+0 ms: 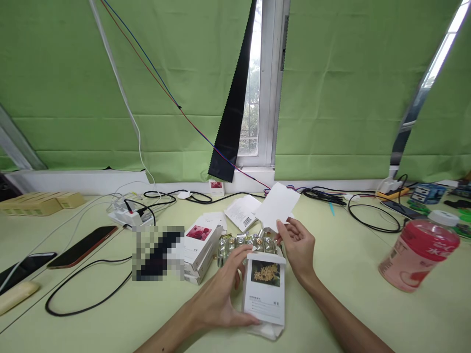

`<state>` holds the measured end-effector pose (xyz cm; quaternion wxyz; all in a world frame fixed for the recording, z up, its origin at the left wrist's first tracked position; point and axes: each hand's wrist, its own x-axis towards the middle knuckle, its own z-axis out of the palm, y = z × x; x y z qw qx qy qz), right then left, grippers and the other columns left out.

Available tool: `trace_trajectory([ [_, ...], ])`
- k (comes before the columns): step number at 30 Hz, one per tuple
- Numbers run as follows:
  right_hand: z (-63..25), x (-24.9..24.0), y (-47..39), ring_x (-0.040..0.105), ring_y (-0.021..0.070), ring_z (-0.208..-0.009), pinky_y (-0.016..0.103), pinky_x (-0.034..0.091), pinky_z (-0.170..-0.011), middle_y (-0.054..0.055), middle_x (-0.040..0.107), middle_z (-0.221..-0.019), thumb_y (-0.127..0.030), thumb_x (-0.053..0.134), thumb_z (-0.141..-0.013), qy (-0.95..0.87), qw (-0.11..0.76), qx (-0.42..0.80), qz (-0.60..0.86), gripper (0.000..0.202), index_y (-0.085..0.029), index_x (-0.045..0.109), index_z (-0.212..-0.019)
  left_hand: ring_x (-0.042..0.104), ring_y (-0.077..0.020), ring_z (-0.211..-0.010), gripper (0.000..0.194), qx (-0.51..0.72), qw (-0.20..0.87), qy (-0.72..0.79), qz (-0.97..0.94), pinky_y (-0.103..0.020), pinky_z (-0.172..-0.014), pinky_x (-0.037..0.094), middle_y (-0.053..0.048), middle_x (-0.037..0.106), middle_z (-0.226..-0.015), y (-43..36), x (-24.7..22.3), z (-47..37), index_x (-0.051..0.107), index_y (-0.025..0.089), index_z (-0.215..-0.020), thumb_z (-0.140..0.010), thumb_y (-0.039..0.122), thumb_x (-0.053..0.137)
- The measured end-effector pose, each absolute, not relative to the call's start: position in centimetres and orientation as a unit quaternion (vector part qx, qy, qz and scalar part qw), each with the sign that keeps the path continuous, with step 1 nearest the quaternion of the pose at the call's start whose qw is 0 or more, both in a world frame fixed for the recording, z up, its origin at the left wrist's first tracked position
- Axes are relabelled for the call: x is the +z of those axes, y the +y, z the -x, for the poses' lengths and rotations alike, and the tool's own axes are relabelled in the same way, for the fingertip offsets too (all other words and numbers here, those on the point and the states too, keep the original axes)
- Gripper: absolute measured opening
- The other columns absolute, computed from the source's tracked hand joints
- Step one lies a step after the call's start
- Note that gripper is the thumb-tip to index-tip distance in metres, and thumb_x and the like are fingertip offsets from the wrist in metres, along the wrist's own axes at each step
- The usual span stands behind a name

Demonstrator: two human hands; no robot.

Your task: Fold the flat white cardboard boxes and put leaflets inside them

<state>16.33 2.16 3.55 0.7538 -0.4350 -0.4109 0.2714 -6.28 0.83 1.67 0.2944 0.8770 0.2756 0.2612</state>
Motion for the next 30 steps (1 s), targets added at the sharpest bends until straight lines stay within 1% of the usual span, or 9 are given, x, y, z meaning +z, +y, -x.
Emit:
trace_trajectory([
  [3,-16.9,3.7,2.3,0.064,0.0163,-0.049,0.027,0.054,-0.048,0.001,0.068,-0.061,-0.048,0.081,-0.074,-0.380,0.773,0.246,0.445,0.043,-0.013,0.067,-0.095,0.059,-0.0303,-0.112,0.120,0.255,0.307,0.281,-0.873,-0.040,-0.086,0.056,-0.018,0.031,-0.156,0.8,1.7,6.2,0.015,0.033,-0.155,-0.062,0.041,0.090],
  [8,-17.5,3.6,2.7,0.065,0.0179,-0.050,0.029,0.054,-0.050,0.002,0.069,-0.060,-0.049,0.081,-0.075,-0.372,0.768,0.246,0.461,0.044,-0.012,0.067,-0.096,0.053,-0.0342,-0.124,0.120,0.251,0.320,0.288,-0.867,-0.042,-0.093,0.054,-0.017,0.023,-0.160,0.7,1.9,6.1,0.015,0.032,-0.156,-0.062,0.039,0.090],
  [11,-17.6,3.5,2.7,0.066,0.0186,-0.050,0.029,0.055,-0.051,0.002,0.069,-0.060,-0.049,0.081,-0.074,-0.371,0.765,0.250,0.463,0.045,-0.012,0.067,-0.096,0.050,-0.0358,-0.128,0.119,0.236,0.319,0.291,-0.870,-0.044,-0.097,0.053,-0.017,0.024,-0.159,0.6,2.2,6.0,0.017,0.031,-0.155,-0.062,0.039,0.090],
  [16,-17.5,3.5,2.7,0.066,0.0183,-0.050,0.029,0.054,-0.052,0.002,0.069,-0.060,-0.049,0.082,-0.074,-0.368,0.764,0.252,0.466,0.044,-0.012,0.067,-0.095,0.047,-0.0386,-0.134,0.120,0.218,0.306,0.295,-0.879,-0.052,-0.108,0.045,-0.017,0.029,-0.158,0.5,2.5,5.9,0.018,0.029,-0.155,-0.060,0.042,0.090],
  [20,-17.6,3.4,2.7,0.065,0.0181,-0.050,0.029,0.054,-0.052,0.002,0.070,-0.061,-0.048,0.081,-0.075,-0.374,0.762,0.248,0.468,0.044,-0.013,0.067,-0.096,0.039,-0.0413,-0.141,0.124,0.205,0.295,0.298,-0.884,-0.055,-0.116,0.037,-0.018,0.026,-0.161,0.6,2.5,6.0,0.014,0.027,-0.157,-0.061,0.044,0.090],
  [22,-17.6,3.4,2.6,0.065,0.0180,-0.050,0.029,0.054,-0.052,0.002,0.069,-0.060,-0.049,0.081,-0.075,-0.376,0.760,0.248,0.468,0.044,-0.013,0.067,-0.096,0.038,-0.0416,-0.142,0.124,0.203,0.295,0.295,-0.886,-0.055,-0.116,0.037,-0.018,0.028,-0.160,0.6,2.5,6.0,0.014,0.026,-0.158,-0.061,0.045,0.090],
  [25,-17.6,3.4,2.7,0.065,0.0180,-0.049,0.029,0.054,-0.052,0.002,0.069,-0.060,-0.049,0.081,-0.075,-0.377,0.759,0.249,0.469,0.044,-0.013,0.067,-0.095,0.043,-0.0411,-0.139,0.123,0.211,0.296,0.283,-0.887,-0.052,-0.113,0.041,-0.019,0.035,-0.157,0.6,2.6,6.0,0.017,0.025,-0.158,-0.061,0.045,0.090],
  [27,-17.6,3.4,2.7,0.065,0.0181,-0.049,0.029,0.054,-0.052,0.002,0.070,-0.060,-0.049,0.081,-0.075,-0.377,0.759,0.248,0.470,0.044,-0.013,0.067,-0.095,0.043,-0.0411,-0.139,0.124,0.210,0.293,0.274,-0.891,-0.052,-0.113,0.041,-0.019,0.034,-0.158,0.6,2.6,6.1,0.017,0.024,-0.158,-0.060,0.046,0.090],
  [30,-17.6,3.4,2.8,0.065,0.0179,-0.049,0.029,0.053,-0.052,0.002,0.070,-0.060,-0.049,0.081,-0.075,-0.376,0.759,0.253,0.468,0.044,-0.013,0.067,-0.095,0.033,-0.0438,-0.146,0.129,0.184,0.281,0.280,-0.899,-0.057,-0.117,0.036,-0.019,0.028,-0.162,0.7,2.4,6.2,0.011,0.026,-0.160,-0.060,0.048,0.090],
])
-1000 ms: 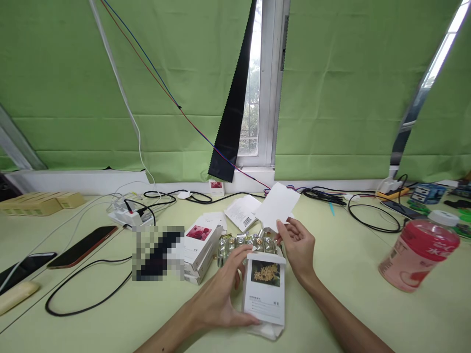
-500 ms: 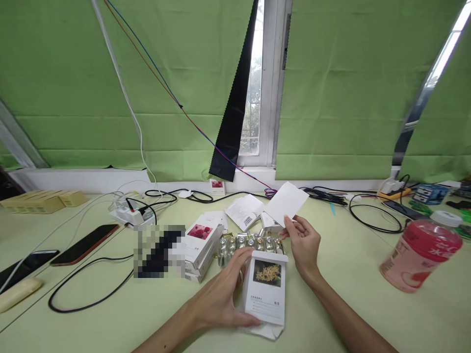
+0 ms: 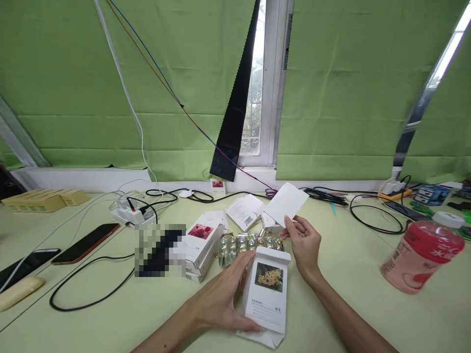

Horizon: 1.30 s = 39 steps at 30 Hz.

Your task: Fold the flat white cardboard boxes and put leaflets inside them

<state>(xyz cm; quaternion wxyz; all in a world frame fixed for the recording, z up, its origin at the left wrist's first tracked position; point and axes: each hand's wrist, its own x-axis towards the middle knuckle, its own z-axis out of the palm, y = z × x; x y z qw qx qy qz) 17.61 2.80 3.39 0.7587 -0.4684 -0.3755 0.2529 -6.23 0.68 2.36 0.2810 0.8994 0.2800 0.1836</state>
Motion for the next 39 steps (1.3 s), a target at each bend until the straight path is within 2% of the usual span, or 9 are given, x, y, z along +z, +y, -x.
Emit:
trace_trajectory([
  [3,-17.5,3.4,2.7,0.064,0.0177,-0.049,0.029,0.053,-0.052,0.001,0.069,-0.059,-0.049,0.082,-0.074,-0.374,0.760,0.262,0.463,0.044,-0.013,0.067,-0.095,0.027,-0.0444,-0.149,0.129,0.174,0.279,0.284,-0.901,-0.060,-0.118,0.032,-0.018,0.026,-0.163,0.7,2.3,6.3,0.010,0.027,-0.160,-0.061,0.049,0.090],
  [8,-17.3,3.5,2.6,0.063,0.0175,-0.048,0.029,0.052,-0.050,0.000,0.067,-0.057,-0.050,0.083,-0.073,-0.381,0.755,0.274,0.459,0.044,-0.014,0.067,-0.093,0.046,-0.0396,-0.136,0.119,0.221,0.305,0.272,-0.886,-0.054,-0.111,0.043,-0.019,0.032,-0.157,0.5,2.7,6.1,0.019,0.025,-0.156,-0.062,0.046,0.089],
  [13,-17.0,3.7,2.5,0.061,0.0154,-0.046,0.027,0.052,-0.048,0.000,0.067,-0.056,-0.048,0.082,-0.074,-0.390,0.749,0.288,0.452,0.042,-0.013,0.066,-0.093,0.054,-0.0357,-0.125,0.116,0.222,0.309,0.293,-0.877,-0.049,-0.099,0.052,-0.018,0.028,-0.157,0.4,2.5,6.1,0.020,0.029,-0.154,-0.062,0.043,0.089],
  [18,-16.7,3.6,2.3,0.060,0.0147,-0.047,0.027,0.052,-0.048,0.000,0.067,-0.057,-0.046,0.082,-0.076,-0.402,0.745,0.288,0.448,0.041,-0.013,0.066,-0.094,0.050,-0.0367,-0.130,0.118,0.211,0.293,0.301,-0.882,-0.046,-0.096,0.055,-0.017,0.024,-0.160,0.4,2.5,6.1,0.019,0.030,-0.155,-0.062,0.041,0.090],
  [23,-16.7,3.6,2.2,0.061,0.0155,-0.047,0.028,0.053,-0.049,0.000,0.067,-0.058,-0.046,0.081,-0.076,-0.412,0.742,0.289,0.443,0.039,-0.013,0.068,-0.094,0.040,-0.0388,-0.141,0.119,0.191,0.269,0.292,-0.898,-0.050,-0.109,0.046,-0.016,0.027,-0.160,0.3,3.0,6.0,0.015,0.029,-0.158,-0.065,0.040,0.088],
  [28,-16.6,3.6,2.1,0.060,0.0153,-0.047,0.028,0.052,-0.047,0.000,0.066,-0.058,-0.046,0.082,-0.075,-0.414,0.738,0.327,0.421,0.038,-0.014,0.068,-0.090,0.042,-0.0377,-0.140,0.116,0.205,0.264,0.303,-0.892,-0.048,-0.105,0.049,-0.015,0.025,-0.162,0.2,2.9,5.9,0.014,0.031,-0.158,-0.068,0.038,0.086],
  [33,-16.3,3.4,2.2,0.062,0.0161,-0.049,0.028,0.052,-0.049,0.001,0.068,-0.061,-0.046,0.084,-0.072,-0.413,0.724,0.370,0.411,0.041,-0.014,0.068,-0.091,0.052,-0.0358,-0.130,0.114,0.209,0.254,0.313,-0.891,-0.047,-0.100,0.053,-0.013,0.022,-0.164,0.3,2.6,5.9,0.010,0.037,-0.159,-0.071,0.038,0.084],
  [39,-16.0,3.7,2.1,0.063,0.0163,-0.051,0.026,0.052,-0.050,0.002,0.068,-0.061,-0.047,0.086,-0.070,-0.402,0.714,0.424,0.387,0.043,-0.013,0.068,-0.090,0.042,-0.0385,-0.140,0.119,0.209,0.250,0.307,-0.894,-0.047,-0.104,0.050,-0.013,0.017,-0.166,0.4,2.4,5.9,0.001,0.038,-0.160,-0.073,0.036,0.083],
])
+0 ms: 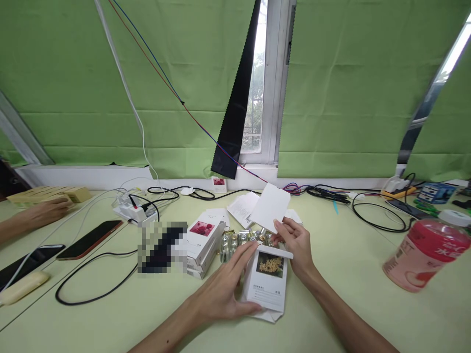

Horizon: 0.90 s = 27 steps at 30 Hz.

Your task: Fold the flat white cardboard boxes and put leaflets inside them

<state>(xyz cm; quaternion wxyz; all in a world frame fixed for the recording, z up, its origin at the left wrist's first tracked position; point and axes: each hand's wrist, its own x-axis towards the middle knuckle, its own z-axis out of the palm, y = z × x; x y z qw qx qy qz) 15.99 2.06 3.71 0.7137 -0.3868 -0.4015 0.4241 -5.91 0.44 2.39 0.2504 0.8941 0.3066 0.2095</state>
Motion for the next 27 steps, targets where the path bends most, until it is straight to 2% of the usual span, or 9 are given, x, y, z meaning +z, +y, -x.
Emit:
trace_trajectory([
  [4,-15.9,4.1,1.8,0.062,0.0156,-0.048,0.025,0.049,-0.047,0.002,0.067,-0.060,-0.050,0.086,-0.068,-0.369,0.710,0.468,0.375,0.044,-0.014,0.068,-0.085,0.047,-0.0382,-0.135,0.119,0.227,0.271,0.307,-0.883,-0.048,-0.101,0.053,-0.013,0.019,-0.165,0.4,2.3,5.9,0.004,0.037,-0.160,-0.072,0.036,0.084],
  [7,-15.9,4.1,1.7,0.060,0.0145,-0.048,0.025,0.047,-0.046,0.001,0.066,-0.061,-0.051,0.086,-0.068,-0.354,0.719,0.476,0.362,0.043,-0.015,0.067,-0.082,0.055,-0.0345,-0.124,0.116,0.241,0.294,0.307,-0.872,-0.043,-0.090,0.058,-0.013,0.019,-0.165,0.3,2.3,5.9,0.006,0.038,-0.160,-0.073,0.035,0.083],
  [10,-15.8,4.0,1.8,0.052,0.0115,-0.043,0.023,0.042,-0.042,-0.003,0.060,-0.054,-0.051,0.085,-0.069,-0.348,0.731,0.464,0.361,0.041,-0.017,0.065,-0.079,0.058,-0.0319,-0.117,0.113,0.248,0.311,0.308,-0.864,-0.041,-0.082,0.060,-0.014,0.018,-0.165,0.4,2.1,5.9,0.008,0.038,-0.160,-0.074,0.037,0.082],
  [13,-15.8,3.9,1.9,0.047,0.0098,-0.041,0.022,0.039,-0.041,-0.005,0.056,-0.051,-0.051,0.085,-0.069,-0.337,0.748,0.440,0.365,0.040,-0.017,0.064,-0.078,0.056,-0.0330,-0.120,0.106,0.268,0.317,0.301,-0.858,-0.043,-0.086,0.059,-0.014,0.020,-0.164,0.4,1.8,5.8,0.018,0.037,-0.158,-0.074,0.038,0.083],
  [17,-16.0,3.8,2.1,0.045,0.0085,-0.043,0.021,0.038,-0.041,-0.006,0.054,-0.054,-0.049,0.086,-0.069,-0.310,0.773,0.411,0.370,0.040,-0.017,0.063,-0.075,0.061,-0.0268,-0.110,0.091,0.305,0.355,0.278,-0.839,-0.037,-0.078,0.060,-0.013,0.020,-0.162,0.4,1.6,5.6,0.030,0.037,-0.151,-0.076,0.036,0.082],
  [21,-16.3,3.8,2.2,0.051,0.0093,-0.046,0.021,0.042,-0.044,-0.005,0.059,-0.059,-0.047,0.087,-0.068,-0.275,0.787,0.398,0.383,0.040,-0.017,0.062,-0.075,0.062,-0.0237,-0.106,0.079,0.322,0.379,0.271,-0.824,-0.035,-0.079,0.060,-0.011,0.023,-0.159,0.1,1.8,5.4,0.040,0.037,-0.143,-0.076,0.033,0.082],
  [27,-16.6,3.9,2.1,0.065,0.0172,-0.055,0.026,0.050,-0.050,0.003,0.073,-0.072,-0.049,0.089,-0.064,-0.249,0.778,0.385,0.430,0.045,-0.016,0.066,-0.084,0.062,-0.0245,-0.107,0.058,0.320,0.412,0.266,-0.811,-0.036,-0.080,0.059,-0.008,0.023,-0.158,-0.5,2.7,5.1,0.058,0.036,-0.134,-0.079,0.035,0.078],
])
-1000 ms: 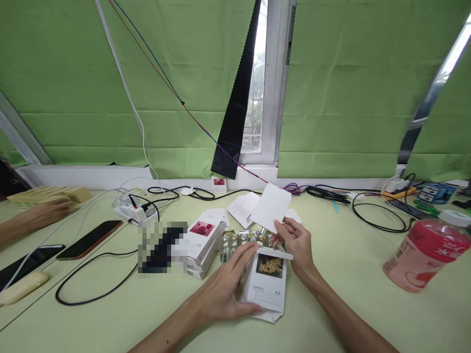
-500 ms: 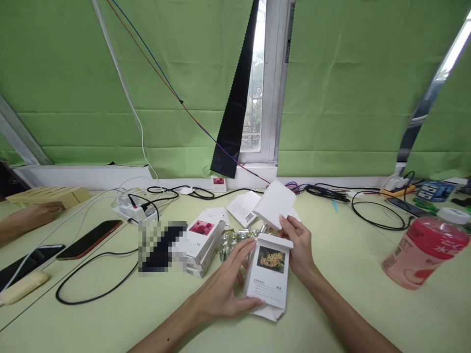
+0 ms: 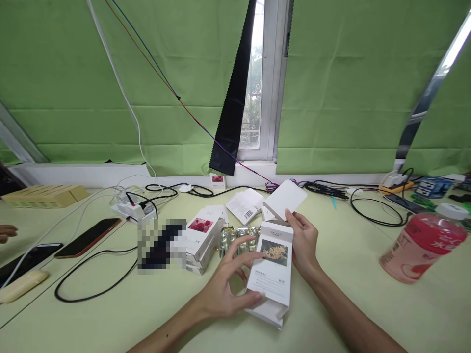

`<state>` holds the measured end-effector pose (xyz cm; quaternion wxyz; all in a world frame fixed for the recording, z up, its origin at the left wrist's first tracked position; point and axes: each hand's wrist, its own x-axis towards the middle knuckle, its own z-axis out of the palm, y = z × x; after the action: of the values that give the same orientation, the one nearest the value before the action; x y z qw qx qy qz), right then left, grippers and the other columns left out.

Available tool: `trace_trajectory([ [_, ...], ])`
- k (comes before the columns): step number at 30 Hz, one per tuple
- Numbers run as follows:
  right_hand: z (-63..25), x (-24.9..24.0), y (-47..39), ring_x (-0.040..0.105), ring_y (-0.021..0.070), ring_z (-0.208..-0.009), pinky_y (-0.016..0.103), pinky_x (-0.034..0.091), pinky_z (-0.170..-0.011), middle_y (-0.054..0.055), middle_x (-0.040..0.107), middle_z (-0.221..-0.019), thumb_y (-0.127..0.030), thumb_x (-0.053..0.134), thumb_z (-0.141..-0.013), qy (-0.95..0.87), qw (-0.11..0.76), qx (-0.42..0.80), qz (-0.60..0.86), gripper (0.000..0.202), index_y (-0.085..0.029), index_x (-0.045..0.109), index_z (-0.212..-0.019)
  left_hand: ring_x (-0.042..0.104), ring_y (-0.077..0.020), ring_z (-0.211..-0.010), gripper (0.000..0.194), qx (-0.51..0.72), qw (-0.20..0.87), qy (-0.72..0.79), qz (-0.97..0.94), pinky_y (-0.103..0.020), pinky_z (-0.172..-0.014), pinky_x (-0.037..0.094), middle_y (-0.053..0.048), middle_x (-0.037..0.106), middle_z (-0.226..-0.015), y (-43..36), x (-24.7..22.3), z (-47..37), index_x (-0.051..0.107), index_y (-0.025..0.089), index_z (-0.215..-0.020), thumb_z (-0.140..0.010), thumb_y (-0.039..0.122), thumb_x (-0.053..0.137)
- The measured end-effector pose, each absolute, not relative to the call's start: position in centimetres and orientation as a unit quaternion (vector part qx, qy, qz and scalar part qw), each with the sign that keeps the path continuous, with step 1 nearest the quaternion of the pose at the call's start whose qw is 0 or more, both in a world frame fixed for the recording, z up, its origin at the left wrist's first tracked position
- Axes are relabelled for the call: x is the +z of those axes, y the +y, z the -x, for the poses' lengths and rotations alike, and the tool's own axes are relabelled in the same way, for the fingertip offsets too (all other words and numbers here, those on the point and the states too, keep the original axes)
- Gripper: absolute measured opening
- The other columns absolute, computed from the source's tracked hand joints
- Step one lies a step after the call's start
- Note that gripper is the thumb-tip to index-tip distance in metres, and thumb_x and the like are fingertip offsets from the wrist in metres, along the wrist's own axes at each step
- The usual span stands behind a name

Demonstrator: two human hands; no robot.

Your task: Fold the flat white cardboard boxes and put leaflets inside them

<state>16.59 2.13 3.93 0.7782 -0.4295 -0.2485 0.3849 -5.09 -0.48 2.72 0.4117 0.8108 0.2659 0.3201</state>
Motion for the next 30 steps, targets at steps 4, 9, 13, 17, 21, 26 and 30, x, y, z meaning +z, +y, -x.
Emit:
trace_trajectory([
  [4,-16.7,4.0,2.2,0.068,0.0196,-0.056,0.028,0.051,-0.050,0.007,0.076,-0.075,-0.053,0.088,-0.062,-0.243,0.770,0.370,0.459,0.051,-0.014,0.067,-0.088,0.064,-0.0236,-0.105,0.044,0.319,0.471,0.239,-0.787,-0.034,-0.080,0.058,-0.009,0.025,-0.157,-0.3,3.0,5.2,0.067,0.030,-0.126,-0.084,0.042,0.071],
  [9,-17.2,3.5,2.6,0.069,0.0199,-0.062,0.027,0.051,-0.052,0.009,0.077,-0.084,-0.053,0.086,-0.065,-0.248,0.763,0.350,0.484,0.054,-0.013,0.068,-0.095,0.065,-0.0238,-0.102,0.050,0.315,0.553,0.196,-0.746,-0.034,-0.082,0.055,-0.013,0.028,-0.157,0.3,3.3,5.8,0.065,0.027,-0.131,-0.086,0.048,0.068],
  [13,-17.6,2.9,3.0,0.071,0.0222,-0.068,0.028,0.053,-0.056,0.012,0.078,-0.090,-0.054,0.086,-0.065,-0.248,0.756,0.340,0.501,0.056,-0.012,0.068,-0.097,0.062,-0.0279,-0.109,0.052,0.330,0.595,0.185,-0.709,-0.039,-0.091,0.053,-0.014,0.027,-0.158,0.8,3.4,5.9,0.063,0.026,-0.135,-0.087,0.046,0.068],
  [17,-17.7,2.5,3.2,0.072,0.0244,-0.072,0.029,0.053,-0.058,0.013,0.078,-0.091,-0.056,0.084,-0.067,-0.261,0.747,0.328,0.517,0.057,-0.012,0.068,-0.099,0.060,-0.0313,-0.113,0.052,0.350,0.617,0.172,-0.683,-0.044,-0.097,0.049,-0.015,0.029,-0.157,1.1,3.1,5.8,0.064,0.024,-0.135,-0.087,0.045,0.069],
  [21,-17.9,2.3,3.4,0.073,0.0256,-0.076,0.029,0.053,-0.059,0.014,0.078,-0.093,-0.057,0.082,-0.067,-0.273,0.736,0.312,0.536,0.059,-0.011,0.068,-0.101,0.058,-0.0334,-0.118,0.054,0.359,0.622,0.152,-0.679,-0.046,-0.102,0.046,-0.016,0.030,-0.157,1.2,3.1,5.7,0.063,0.024,-0.136,-0.087,0.046,0.069],
  [26,-18.0,2.2,3.6,0.074,0.0272,-0.078,0.030,0.053,-0.059,0.016,0.078,-0.094,-0.059,0.081,-0.068,-0.287,0.727,0.300,0.547,0.059,-0.010,0.069,-0.100,0.057,-0.0338,-0.118,0.059,0.340,0.623,0.161,-0.686,-0.047,-0.098,0.050,-0.015,0.027,-0.158,1.1,3.3,5.9,0.061,0.025,-0.137,-0.084,0.046,0.073],
  [30,-18.1,2.0,3.6,0.074,0.0284,-0.079,0.031,0.053,-0.059,0.017,0.078,-0.094,-0.059,0.080,-0.067,-0.289,0.719,0.295,0.559,0.060,-0.010,0.070,-0.101,0.057,-0.0329,-0.118,0.062,0.338,0.623,0.153,-0.689,-0.046,-0.098,0.050,-0.015,0.027,-0.157,1.1,3.4,5.9,0.060,0.026,-0.138,-0.081,0.047,0.076],
])
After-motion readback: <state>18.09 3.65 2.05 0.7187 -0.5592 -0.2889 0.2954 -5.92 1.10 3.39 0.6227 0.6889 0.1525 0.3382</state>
